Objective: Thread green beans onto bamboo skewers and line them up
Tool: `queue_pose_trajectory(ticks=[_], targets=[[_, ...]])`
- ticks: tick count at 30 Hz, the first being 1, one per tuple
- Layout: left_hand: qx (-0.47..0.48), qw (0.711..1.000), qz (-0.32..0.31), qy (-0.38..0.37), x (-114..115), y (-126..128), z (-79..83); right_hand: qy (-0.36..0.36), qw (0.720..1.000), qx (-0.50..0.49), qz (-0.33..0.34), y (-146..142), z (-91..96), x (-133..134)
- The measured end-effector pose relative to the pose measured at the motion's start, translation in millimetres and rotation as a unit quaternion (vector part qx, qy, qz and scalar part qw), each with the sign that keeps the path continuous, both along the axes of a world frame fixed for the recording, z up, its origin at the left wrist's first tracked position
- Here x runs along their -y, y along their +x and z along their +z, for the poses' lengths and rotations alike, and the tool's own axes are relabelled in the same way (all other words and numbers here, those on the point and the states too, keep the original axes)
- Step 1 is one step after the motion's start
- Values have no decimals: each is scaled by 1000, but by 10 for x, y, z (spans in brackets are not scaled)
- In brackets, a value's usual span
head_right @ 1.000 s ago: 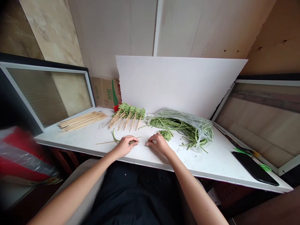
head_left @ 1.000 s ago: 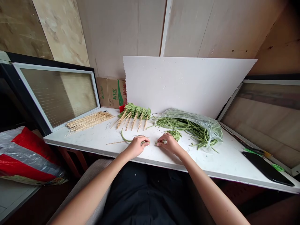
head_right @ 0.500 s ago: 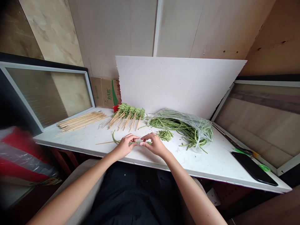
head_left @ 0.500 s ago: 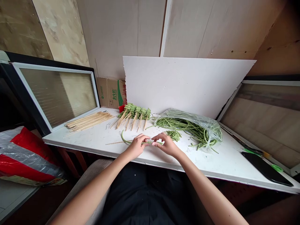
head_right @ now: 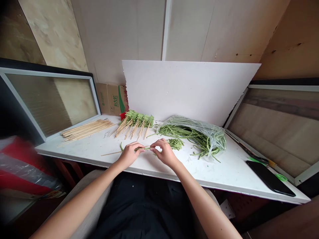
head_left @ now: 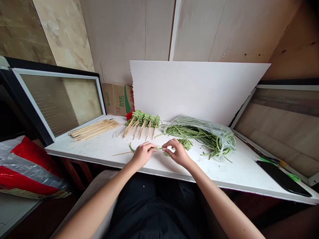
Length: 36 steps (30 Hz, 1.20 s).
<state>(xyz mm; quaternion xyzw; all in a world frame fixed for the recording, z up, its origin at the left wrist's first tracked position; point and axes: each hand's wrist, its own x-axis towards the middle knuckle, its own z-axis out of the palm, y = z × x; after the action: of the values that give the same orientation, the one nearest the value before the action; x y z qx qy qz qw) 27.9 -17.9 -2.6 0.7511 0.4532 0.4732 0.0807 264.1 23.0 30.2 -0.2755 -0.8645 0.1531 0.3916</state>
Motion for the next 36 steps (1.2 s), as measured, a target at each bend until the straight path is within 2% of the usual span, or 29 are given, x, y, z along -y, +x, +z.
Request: queue_pose_trajectory(ticks=[8,14,24,30,36], targets=[[-9,1000,-20,17,97,108,36,9,999,-9,30,-85,-28,73],[7,999,-35,0,74,111,35,18,999,-31,23,-76,-52,40],[32,998,-57,21,93,125,79,56,996,-66,4,-75,-59,33],[47,995,-83,-8,97,161,89,7,997,-74,30,-113,-62,94],[71,991,-107,-28,110,154,103,-86,989,-103,66,-111,-68,83]])
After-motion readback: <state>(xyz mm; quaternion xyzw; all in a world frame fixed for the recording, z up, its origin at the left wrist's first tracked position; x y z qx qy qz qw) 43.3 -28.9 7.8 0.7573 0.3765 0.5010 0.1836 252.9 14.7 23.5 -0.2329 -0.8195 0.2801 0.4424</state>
